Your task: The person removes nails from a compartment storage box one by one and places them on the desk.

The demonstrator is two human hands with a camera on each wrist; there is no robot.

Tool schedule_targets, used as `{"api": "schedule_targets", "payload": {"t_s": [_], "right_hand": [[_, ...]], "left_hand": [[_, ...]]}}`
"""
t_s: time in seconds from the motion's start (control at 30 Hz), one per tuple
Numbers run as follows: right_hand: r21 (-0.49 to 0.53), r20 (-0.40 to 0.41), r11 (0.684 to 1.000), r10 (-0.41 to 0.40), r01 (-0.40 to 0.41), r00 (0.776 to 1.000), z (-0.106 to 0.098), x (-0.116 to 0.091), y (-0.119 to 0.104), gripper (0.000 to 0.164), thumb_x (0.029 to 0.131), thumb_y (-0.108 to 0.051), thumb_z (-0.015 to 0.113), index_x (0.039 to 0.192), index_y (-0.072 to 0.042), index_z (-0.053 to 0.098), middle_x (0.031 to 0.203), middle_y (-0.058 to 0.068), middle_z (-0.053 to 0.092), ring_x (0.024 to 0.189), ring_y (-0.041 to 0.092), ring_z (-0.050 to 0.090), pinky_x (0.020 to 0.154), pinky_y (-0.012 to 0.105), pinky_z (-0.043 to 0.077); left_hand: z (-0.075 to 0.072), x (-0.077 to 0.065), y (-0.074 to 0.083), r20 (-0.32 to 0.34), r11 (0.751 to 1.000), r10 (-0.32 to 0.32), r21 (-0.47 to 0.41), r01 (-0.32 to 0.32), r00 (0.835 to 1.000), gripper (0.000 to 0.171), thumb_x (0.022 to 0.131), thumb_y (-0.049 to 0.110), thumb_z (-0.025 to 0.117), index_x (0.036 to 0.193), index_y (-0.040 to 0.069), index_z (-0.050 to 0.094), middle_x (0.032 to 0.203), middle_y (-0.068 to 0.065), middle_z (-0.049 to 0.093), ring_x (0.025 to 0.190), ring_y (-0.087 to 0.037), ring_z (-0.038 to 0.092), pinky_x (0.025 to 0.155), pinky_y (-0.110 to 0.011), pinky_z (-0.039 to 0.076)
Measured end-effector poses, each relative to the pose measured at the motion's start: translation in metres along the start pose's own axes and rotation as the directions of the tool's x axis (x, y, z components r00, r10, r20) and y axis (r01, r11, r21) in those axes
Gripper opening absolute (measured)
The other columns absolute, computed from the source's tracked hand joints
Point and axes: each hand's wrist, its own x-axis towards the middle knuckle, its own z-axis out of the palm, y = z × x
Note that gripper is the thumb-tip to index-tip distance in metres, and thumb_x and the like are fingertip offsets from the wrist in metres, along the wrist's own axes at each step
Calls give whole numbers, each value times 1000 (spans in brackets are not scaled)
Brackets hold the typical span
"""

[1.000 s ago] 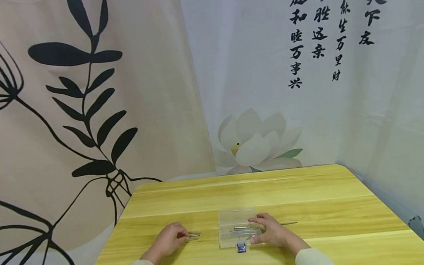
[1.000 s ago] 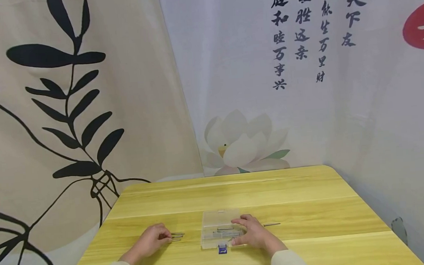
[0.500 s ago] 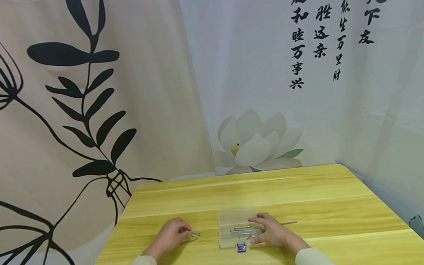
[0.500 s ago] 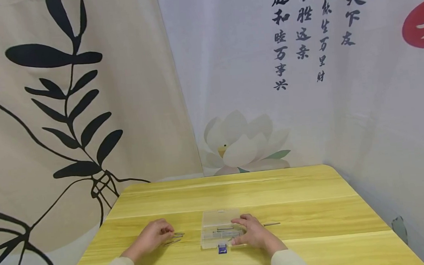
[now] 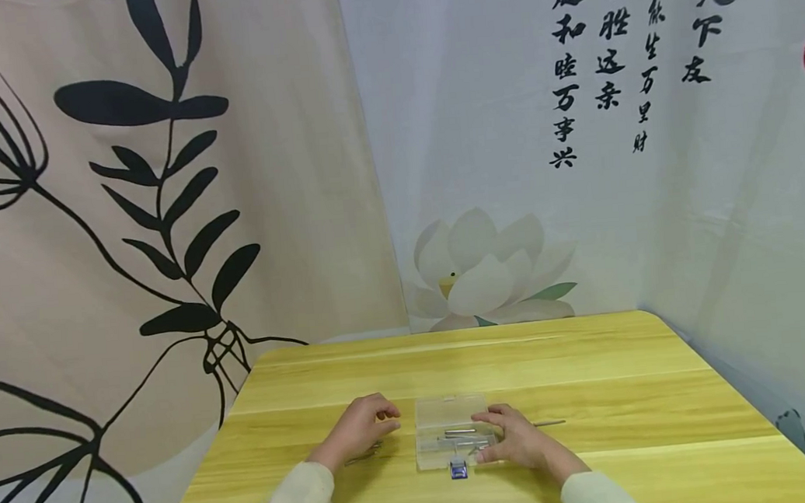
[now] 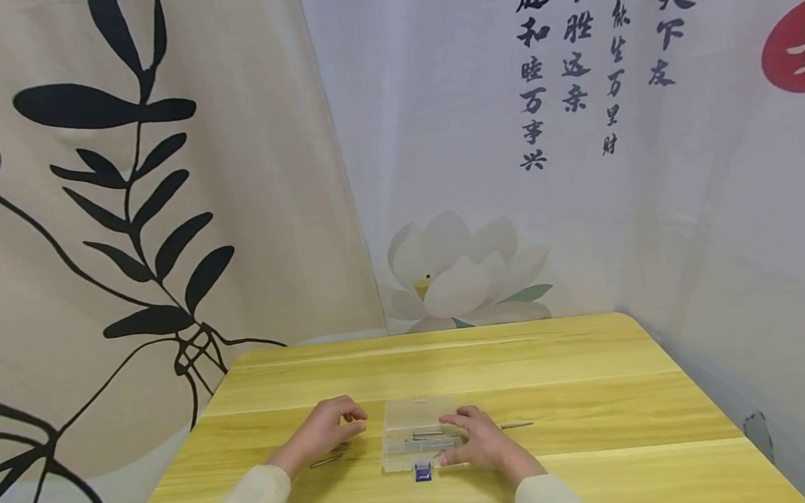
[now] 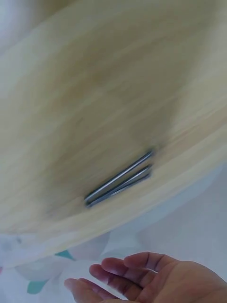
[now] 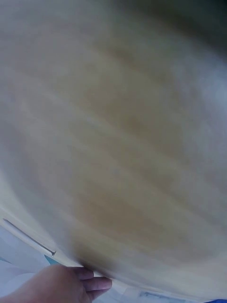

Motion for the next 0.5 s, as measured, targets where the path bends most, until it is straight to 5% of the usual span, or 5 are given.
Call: {"api": "schedule_targets", "payload": {"t_s": [0.5], "right_hand": [[6, -18, 1000, 11, -11, 1000, 3, -2, 0, 71, 78, -32, 85, 139, -12, 57, 151, 30, 30, 135, 58, 25, 100, 75, 24]], "left_hand": [[34, 32, 36, 14, 994, 16, -107, -15, 1000, 11, 91, 8, 72, 100, 2, 74, 92, 4, 66, 83, -8, 58, 75, -26, 50]]}}
